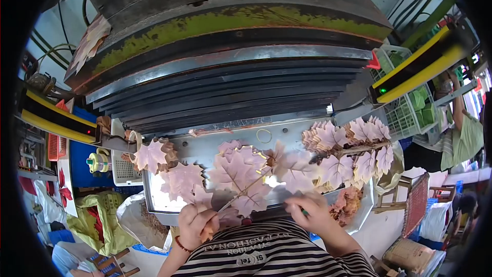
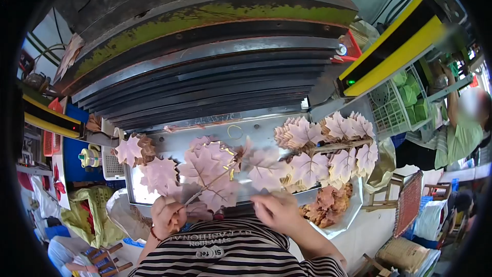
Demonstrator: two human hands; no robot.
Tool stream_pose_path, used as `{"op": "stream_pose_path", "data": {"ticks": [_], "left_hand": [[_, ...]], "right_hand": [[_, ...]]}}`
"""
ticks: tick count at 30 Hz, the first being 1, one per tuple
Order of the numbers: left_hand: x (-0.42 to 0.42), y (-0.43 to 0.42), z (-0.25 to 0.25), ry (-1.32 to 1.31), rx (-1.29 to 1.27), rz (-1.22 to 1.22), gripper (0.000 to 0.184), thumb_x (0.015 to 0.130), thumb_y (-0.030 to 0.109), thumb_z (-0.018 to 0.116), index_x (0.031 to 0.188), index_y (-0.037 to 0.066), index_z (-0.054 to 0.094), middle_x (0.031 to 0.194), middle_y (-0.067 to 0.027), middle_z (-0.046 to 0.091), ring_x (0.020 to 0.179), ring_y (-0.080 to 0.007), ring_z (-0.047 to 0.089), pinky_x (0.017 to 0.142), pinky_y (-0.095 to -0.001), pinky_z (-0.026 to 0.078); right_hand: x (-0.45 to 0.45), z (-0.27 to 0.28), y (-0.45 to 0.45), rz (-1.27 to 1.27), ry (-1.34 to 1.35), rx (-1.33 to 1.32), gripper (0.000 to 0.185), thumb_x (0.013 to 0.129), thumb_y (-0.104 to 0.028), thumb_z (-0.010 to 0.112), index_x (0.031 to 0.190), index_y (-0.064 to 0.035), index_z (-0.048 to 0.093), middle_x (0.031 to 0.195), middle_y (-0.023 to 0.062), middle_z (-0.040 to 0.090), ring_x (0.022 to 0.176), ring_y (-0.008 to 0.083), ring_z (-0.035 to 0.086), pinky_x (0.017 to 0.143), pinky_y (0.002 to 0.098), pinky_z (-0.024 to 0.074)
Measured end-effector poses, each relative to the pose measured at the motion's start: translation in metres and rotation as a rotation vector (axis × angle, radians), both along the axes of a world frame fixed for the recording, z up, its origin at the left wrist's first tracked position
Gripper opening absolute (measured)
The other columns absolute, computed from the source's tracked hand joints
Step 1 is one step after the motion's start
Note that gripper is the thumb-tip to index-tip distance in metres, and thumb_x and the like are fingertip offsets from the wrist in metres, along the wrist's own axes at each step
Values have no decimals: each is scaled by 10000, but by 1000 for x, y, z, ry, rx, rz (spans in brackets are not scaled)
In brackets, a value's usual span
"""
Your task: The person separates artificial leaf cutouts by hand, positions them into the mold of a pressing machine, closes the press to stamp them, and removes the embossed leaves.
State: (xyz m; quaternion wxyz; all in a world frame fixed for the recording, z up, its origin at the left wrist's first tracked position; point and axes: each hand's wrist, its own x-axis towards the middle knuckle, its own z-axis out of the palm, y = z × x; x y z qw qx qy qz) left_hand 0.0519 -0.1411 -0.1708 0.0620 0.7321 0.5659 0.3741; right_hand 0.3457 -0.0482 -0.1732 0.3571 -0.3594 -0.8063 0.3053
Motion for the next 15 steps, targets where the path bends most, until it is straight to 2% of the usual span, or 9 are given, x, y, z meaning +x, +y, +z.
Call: {"op": "stream_pose_path", "data": {"ticks": [1, 4, 6, 8, 10, 11, 12, 14, 15], "left_hand": [[4, 6, 12, 0, 30, -4, 254, 636, -13, 686, 859, 79, 607, 746, -42, 556, 612, -215, 521, 539, -323, 401], [7, 15, 23, -10, 41, -36, 244, 651, -61, 671, 842, 65, 583, 718, -45, 542, 567, -207, 491, 515, -316, 382], [12, 20, 25, -26, 40, -48, 247, 650, -67, 669, 843, 62, 583, 717, -45, 541, 562, -205, 483, 514, -317, 379], [17, 23, 35, 3, 15, -63, 249, 652, -70, 670, 851, 55, 588, 726, -59, 541, 580, -217, 490, 524, -321, 386], [20, 27, 43, 51, 30, -77, 249, 653, -71, 670, 857, 50, 595, 737, -69, 542, 596, -225, 495, 536, -322, 393], [20, 26, 47, 51, 4, -55, 194, 692, 61, 725, 867, 65, 641, 759, -68, 548, 633, -251, 512, 565, -358, 421], [22, 31, 57, 44, 27, -88, 221, 679, 73, 750, 883, 73, 665, 826, -66, 541, 667, -231, 516, 569, -351, 425], [38, 32, 76, -13, -57, 36, 242, 662, 89, 777, 889, 88, 695, 890, -61, 511, 695, -212, 515, 573, -333, 425], [35, 39, 80, 97, -18, -42, 268, 647, 90, 790, 904, 107, 717, 920, -57, 479, 700, -197, 510, 559, -314, 413]], "right_hand": [[4, 19, 2, 28, 56, 39, 210, 745, -16, 672, 938, -98, 659, 631, 19, 591, 472, 164, 531, 447, 302, 413], [10, 31, 5, -87, 66, 171, 182, 770, -7, 637, 943, -64, 635, 743, 53, 645, 583, 164, 597, 506, 275, 444], [-9, 34, 23, -207, -85, 92, 311, 771, -94, 723, 1070, -87, 639, 828, 73, 623, 610, 194, 613, 517, 291, 471], [-22, 13, 34, -251, -146, 27, 382, 772, -112, 743, 1141, -123, 644, 868, 66, 618, 645, 211, 622, 539, 296, 497], [-17, 3, 40, -183, -157, 29, 357, 789, -79, 713, 1140, -121, 664, 900, 60, 630, 725, 218, 642, 585, 295, 520], [-11, 10, 42, -146, -183, 20, 324, 798, -45, 685, 1117, -103, 678, 922, 58, 641, 769, 219, 652, 616, 296, 530], [-2, 20, 44, -146, -88, 54, 311, 795, -38, 682, 1101, -94, 687, 933, 61, 649, 784, 220, 654, 640, 301, 532], [18, 49, 49, -127, 101, 124, 287, 787, -24, 675, 1068, -74, 703, 955, 68, 666, 815, 223, 658, 686, 313, 536], [31, 65, 51, -117, 160, 114, 363, 766, 48, 634, 1091, -100, 699, 988, 77, 666, 854, 224, 660, 700, 308, 536]]}}
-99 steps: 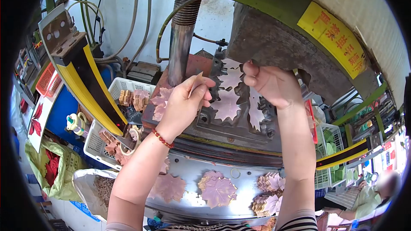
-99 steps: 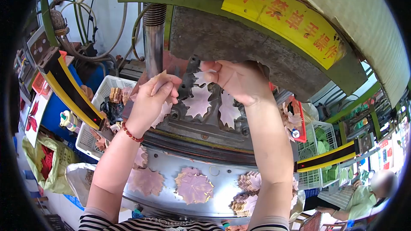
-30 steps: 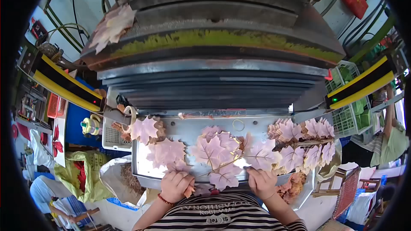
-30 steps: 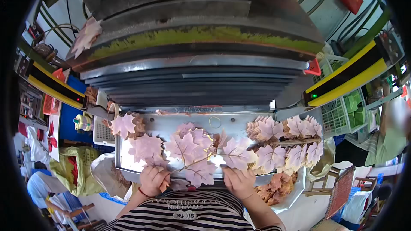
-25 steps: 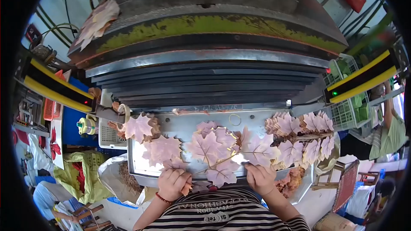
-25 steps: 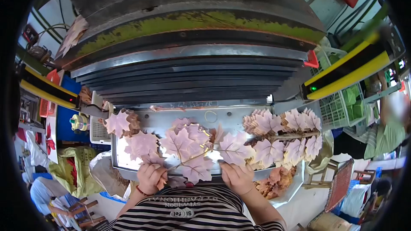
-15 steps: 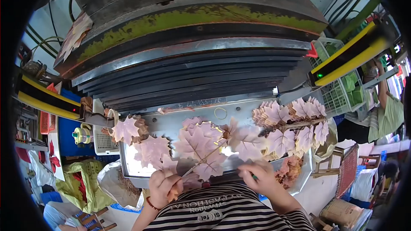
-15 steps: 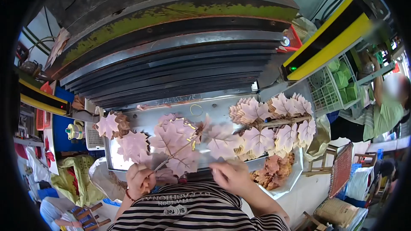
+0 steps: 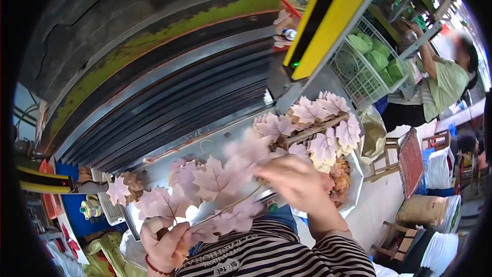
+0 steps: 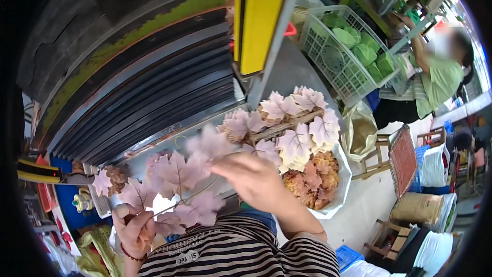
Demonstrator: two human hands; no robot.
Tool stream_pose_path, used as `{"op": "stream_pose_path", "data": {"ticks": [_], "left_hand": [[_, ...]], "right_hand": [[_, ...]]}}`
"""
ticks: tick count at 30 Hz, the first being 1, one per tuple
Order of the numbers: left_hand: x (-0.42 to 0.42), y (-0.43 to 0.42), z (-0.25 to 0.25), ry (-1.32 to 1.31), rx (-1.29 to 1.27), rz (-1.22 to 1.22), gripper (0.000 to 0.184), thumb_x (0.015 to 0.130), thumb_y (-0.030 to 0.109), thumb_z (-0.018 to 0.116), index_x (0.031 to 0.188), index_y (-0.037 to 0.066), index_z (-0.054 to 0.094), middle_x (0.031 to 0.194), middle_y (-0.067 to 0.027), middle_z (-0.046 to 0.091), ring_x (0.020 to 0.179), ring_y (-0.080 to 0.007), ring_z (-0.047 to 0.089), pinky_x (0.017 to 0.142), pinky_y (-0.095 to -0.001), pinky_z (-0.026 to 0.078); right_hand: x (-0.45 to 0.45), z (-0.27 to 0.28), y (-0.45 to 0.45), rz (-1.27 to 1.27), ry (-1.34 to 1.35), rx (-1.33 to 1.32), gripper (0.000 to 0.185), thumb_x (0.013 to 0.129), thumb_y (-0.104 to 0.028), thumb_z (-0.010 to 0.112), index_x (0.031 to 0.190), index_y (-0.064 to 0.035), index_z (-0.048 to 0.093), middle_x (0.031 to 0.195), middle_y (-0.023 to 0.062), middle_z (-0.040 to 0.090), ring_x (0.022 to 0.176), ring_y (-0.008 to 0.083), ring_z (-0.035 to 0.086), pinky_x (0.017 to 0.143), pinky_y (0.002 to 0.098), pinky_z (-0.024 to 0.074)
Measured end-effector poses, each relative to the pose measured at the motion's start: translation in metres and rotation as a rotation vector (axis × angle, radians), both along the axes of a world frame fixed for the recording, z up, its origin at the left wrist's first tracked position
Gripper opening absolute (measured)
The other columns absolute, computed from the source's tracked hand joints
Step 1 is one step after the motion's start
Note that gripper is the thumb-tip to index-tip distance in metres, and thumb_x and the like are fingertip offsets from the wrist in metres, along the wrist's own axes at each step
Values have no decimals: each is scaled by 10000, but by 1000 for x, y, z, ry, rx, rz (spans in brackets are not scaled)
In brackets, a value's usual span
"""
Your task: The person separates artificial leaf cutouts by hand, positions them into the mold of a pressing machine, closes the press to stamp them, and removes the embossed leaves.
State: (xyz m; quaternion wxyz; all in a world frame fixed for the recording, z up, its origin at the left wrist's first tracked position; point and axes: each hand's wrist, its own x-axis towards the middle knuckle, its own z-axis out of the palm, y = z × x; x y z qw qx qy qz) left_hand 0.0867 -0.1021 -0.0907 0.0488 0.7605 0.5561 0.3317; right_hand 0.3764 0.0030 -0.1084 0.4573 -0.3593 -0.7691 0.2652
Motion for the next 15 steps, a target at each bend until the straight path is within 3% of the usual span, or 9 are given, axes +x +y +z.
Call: {"op": "stream_pose_path", "data": {"ticks": [1, 3, 8, 13, 15], "left_hand": [[5, 12, 8, 56, 41, -108, 282, 623, 92, 797, 894, 105, 722, 889, -51, 471, 697, -206, 507, 548, -313, 410], [25, 38, 27, 135, 10, -263, 175, 748, 115, 759, 909, 83, 700, 852, -54, 494, 686, -202, 505, 572, -303, 391], [113, 113, 42, 55, 146, -480, 236, 679, 161, 761, 896, 95, 694, 757, -32, 497, 637, -217, 500, 545, -328, 392], [169, 158, -12, 8, 96, -459, 208, 678, 155, 743, 866, 109, 666, 765, -32, 542, 684, -235, 567, 575, -345, 449], [177, 167, -33, 93, 46, -413, 209, 681, 142, 736, 873, 109, 659, 774, -42, 561, 710, -242, 589, 594, -353, 470]], "right_hand": [[15, 13, -1, -34, 28, 3, 336, 774, 46, 624, 1073, -83, 708, 1008, 83, 674, 873, 234, 651, 755, 322, 525], [44, 31, 1, -191, 60, 111, 318, 782, 57, 618, 1063, -67, 701, 989, 83, 651, 875, 224, 626, 757, 312, 506], [107, 40, 15, -644, -3, 238, 273, 803, 84, 602, 1039, -27, 683, 941, 85, 595, 880, 200, 564, 762, 288, 458], [153, -12, 46, -766, -147, 23, 235, 826, 62, 584, 1012, -31, 692, 900, 78, 571, 863, 181, 552, 740, 259, 441], [165, -44, 59, -659, -181, -104, 246, 861, 33, 569, 1059, -41, 694, 926, 72, 575, 865, 184, 564, 775, 257, 438]]}}
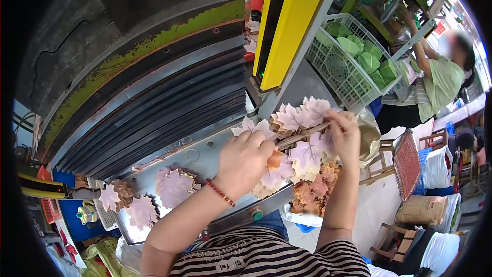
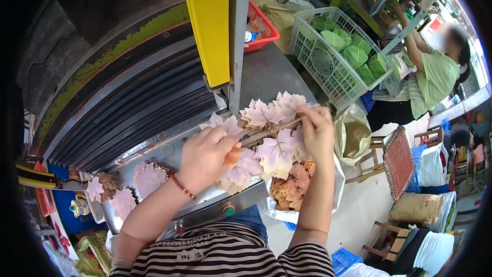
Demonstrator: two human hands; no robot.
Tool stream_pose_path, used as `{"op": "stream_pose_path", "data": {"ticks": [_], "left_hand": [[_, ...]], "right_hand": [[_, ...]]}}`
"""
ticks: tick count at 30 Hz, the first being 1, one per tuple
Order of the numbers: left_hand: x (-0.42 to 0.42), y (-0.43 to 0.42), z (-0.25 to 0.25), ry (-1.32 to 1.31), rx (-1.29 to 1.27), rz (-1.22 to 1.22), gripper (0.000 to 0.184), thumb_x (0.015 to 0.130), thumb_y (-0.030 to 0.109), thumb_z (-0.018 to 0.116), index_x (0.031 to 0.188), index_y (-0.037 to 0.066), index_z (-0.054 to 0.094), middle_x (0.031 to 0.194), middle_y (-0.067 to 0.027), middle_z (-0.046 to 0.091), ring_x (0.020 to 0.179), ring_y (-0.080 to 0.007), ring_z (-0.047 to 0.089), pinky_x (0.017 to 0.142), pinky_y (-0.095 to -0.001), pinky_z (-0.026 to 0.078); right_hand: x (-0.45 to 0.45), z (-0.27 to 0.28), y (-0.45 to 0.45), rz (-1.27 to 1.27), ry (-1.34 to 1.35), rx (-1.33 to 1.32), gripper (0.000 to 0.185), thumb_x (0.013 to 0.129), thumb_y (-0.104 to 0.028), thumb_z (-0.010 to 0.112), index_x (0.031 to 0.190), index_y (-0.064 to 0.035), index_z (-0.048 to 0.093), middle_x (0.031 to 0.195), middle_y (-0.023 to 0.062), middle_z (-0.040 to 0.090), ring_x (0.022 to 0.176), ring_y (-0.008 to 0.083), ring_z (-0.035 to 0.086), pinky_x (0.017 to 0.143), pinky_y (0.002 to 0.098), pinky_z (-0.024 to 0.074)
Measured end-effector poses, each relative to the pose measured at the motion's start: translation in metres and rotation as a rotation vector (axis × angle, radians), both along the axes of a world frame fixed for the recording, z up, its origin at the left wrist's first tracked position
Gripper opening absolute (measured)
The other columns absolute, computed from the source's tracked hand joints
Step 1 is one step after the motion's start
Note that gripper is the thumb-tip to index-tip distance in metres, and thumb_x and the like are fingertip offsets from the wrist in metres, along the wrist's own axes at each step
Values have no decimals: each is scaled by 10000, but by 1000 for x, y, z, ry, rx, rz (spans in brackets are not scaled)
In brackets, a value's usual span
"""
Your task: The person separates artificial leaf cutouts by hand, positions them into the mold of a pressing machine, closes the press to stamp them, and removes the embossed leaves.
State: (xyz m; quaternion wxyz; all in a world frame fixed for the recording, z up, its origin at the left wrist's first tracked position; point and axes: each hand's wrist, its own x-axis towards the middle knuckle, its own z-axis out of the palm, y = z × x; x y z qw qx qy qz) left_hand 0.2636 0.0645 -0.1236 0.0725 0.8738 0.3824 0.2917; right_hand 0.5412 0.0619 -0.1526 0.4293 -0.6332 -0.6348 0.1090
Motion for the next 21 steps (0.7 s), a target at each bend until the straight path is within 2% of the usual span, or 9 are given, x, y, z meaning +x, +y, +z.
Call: {"op": "stream_pose_path", "data": {"ticks": [3, 4, 6, 8, 10, 13, 15, 17, 21], "left_hand": [[-2, -3, -8, 3, -56, -20, 230, 696, 154, 740, 909, 108, 666, 783, -55, 589, 738, -240, 608, 613, -352, 481], [-5, -4, -5, -38, -59, -1, 226, 703, 155, 741, 911, 107, 666, 780, -55, 594, 731, -237, 609, 612, -352, 481], [-15, -8, 3, -124, -64, 46, 219, 718, 155, 742, 917, 106, 665, 772, -55, 605, 716, -233, 610, 611, -353, 482], [-31, -15, 2, -200, -49, 63, 209, 735, 124, 742, 928, 104, 662, 706, -44, 594, 650, -226, 597, 574, -355, 478], [-59, -34, 7, -165, -69, 64, 214, 735, 106, 744, 932, 101, 659, 672, -34, 578, 615, -218, 584, 550, -346, 474], [-98, -70, 1, -154, -169, 27, 308, 630, 63, 742, 926, 94, 662, 647, -15, 581, 576, -192, 582, 529, -308, 477], [-118, -97, -5, -123, -213, 38, 387, 560, 44, 725, 940, 89, 667, 651, -21, 595, 569, -189, 592, 530, -302, 487], [-137, -118, -15, -148, -233, 102, 389, 566, 33, 727, 946, 89, 666, 653, -26, 599, 571, -193, 595, 530, -309, 490], [-161, -142, -23, -204, -229, 290, 288, 669, -8, 731, 938, 76, 673, 656, -49, 610, 575, -208, 600, 518, -327, 485]], "right_hand": [[-6, 5, -2, 62, -49, -113, 253, 888, 21, 548, 1095, -40, 682, 942, 83, 579, 863, 190, 564, 785, 263, 446], [-3, 4, -3, 54, -12, -84, 265, 879, 15, 546, 1116, -18, 658, 994, 144, 578, 888, 263, 572, 784, 314, 456], [-21, 37, -11, -134, -165, -1, 288, 875, 22, 550, 1143, -22, 646, 1046, 141, 580, 897, 243, 578, 755, 307, 461], [-37, 57, -16, -88, -125, 208, 269, 860, 55, 549, 1090, -25, 663, 1022, 120, 604, 876, 197, 578, 711, 269, 456], [-66, 71, -26, 41, -3, 162, 218, 850, 43, 578, 1032, -29, 674, 960, 103, 618, 846, 199, 582, 712, 277, 458], [-128, 55, -31, 455, 139, -4, 229, 841, -58, 652, 1067, -24, 645, 955, 122, 630, 837, 251, 604, 729, 313, 481], [-172, 37, -33, 669, 47, -254, 408, 831, -185, 695, 1191, -36, 572, 999, 157, 612, 877, 313, 613, 749, 358, 498], [-219, 24, -37, 741, -79, -373, 577, 797, -302, 736, 1266, -46, 518, 1047, 159, 590, 926, 328, 602, 780, 383, 500], [-270, 5, -37, 643, -214, -354, 644, 739, -394, 773, 1220, -34, 540, 1073, 153, 583, 981, 345, 582, 816, 413, 489]]}}
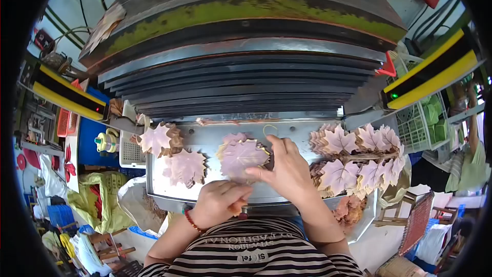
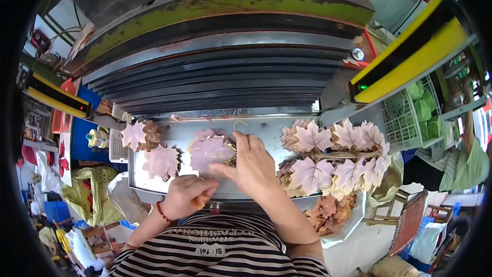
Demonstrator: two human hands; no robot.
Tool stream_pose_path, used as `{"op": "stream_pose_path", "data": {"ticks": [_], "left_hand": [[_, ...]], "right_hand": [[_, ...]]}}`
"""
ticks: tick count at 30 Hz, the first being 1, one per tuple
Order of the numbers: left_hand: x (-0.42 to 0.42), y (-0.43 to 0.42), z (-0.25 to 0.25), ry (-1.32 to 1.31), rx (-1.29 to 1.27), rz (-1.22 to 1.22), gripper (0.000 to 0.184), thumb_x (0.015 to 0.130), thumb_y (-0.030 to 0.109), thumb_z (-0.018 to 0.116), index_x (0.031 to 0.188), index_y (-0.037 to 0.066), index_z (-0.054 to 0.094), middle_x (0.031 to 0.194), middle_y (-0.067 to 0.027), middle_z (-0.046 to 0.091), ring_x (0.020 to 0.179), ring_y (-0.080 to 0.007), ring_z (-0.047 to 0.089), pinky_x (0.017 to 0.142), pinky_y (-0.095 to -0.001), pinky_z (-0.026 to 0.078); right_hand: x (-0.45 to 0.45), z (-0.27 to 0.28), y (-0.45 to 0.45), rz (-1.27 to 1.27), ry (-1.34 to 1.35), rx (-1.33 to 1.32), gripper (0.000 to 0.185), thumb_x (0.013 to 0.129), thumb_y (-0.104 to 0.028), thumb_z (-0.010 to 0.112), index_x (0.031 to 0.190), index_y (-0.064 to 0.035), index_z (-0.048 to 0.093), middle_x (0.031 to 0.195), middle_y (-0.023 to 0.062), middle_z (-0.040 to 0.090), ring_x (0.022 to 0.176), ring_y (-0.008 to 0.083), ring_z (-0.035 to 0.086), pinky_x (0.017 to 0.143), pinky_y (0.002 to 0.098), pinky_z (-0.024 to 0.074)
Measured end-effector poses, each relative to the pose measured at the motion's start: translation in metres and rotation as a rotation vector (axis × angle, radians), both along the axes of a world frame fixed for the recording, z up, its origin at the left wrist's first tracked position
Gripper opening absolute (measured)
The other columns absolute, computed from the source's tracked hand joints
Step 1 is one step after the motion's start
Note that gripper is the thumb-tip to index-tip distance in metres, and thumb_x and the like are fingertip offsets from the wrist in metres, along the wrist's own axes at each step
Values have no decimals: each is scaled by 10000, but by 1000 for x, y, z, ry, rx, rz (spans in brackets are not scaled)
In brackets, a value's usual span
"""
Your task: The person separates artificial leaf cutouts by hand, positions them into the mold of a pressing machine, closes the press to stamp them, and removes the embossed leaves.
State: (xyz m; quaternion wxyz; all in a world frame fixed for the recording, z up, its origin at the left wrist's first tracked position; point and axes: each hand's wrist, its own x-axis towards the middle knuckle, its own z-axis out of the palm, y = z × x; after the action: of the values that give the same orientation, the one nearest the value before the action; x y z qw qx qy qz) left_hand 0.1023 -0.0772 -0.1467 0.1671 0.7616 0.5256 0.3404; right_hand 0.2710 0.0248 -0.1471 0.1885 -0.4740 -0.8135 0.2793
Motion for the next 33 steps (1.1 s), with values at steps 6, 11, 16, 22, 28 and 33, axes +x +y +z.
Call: {"op": "stream_pose_path", "data": {"ticks": [6, 11, 16, 22, 28, 33], "left_hand": [[-28, -3, -8, -140, -49, 198, 205, 746, -42, 718, 928, 47, 690, 746, -65, 598, 549, -168, 529, 517, -272, 443], [-33, 25, -11, -296, -137, 327, 279, 755, -1, 743, 1024, 43, 685, 791, -38, 499, 581, -128, 451, 550, -246, 435], [-25, 46, -22, -310, -176, 326, 382, 760, 15, 745, 1127, 56, 648, 781, -57, 460, 627, -150, 487, 582, -283, 485], [-26, 49, -20, -293, -167, 335, 380, 754, 17, 744, 1120, 54, 646, 835, -81, 514, 675, -187, 569, 604, -299, 522], [-30, 61, -14, -203, -221, 283, 254, 790, 88, 735, 1023, 37, 650, 906, -79, 595, 685, -224, 605, 616, -313, 527], [-31, 62, -18, -305, -180, 292, 190, 782, 119, 746, 925, 28, 661, 882, -85, 606, 671, -239, 614, 587, -315, 502]], "right_hand": [[2, -19, 19, -73, 155, -145, 414, 732, -254, 787, 1012, -14, 599, 972, 153, 608, 856, 308, 615, 755, 380, 502], [5, -14, 22, -30, 296, -73, 193, 748, -99, 746, 874, -3, 634, 821, 137, 628, 778, 296, 614, 691, 369, 481], [0, -19, 18, 86, 334, 54, 232, 781, -1, 648, 1006, -29, 696, 884, 115, 666, 819, 296, 608, 730, 372, 477], [2, -5, 23, 50, 307, -67, 213, 848, -28, 644, 1053, -1, 693, 887, 112, 688, 811, 188, 638, 756, 280, 493], [13, -1, 27, -56, 394, -125, 215, 874, -59, 628, 1078, -18, 684, 945, 106, 710, 827, 190, 663, 762, 298, 513], [51, 24, 30, -50, 753, -549, 161, 856, -72, 682, 993, 12, 704, 933, 96, 700, 815, 152, 643, 732, 286, 510]]}}
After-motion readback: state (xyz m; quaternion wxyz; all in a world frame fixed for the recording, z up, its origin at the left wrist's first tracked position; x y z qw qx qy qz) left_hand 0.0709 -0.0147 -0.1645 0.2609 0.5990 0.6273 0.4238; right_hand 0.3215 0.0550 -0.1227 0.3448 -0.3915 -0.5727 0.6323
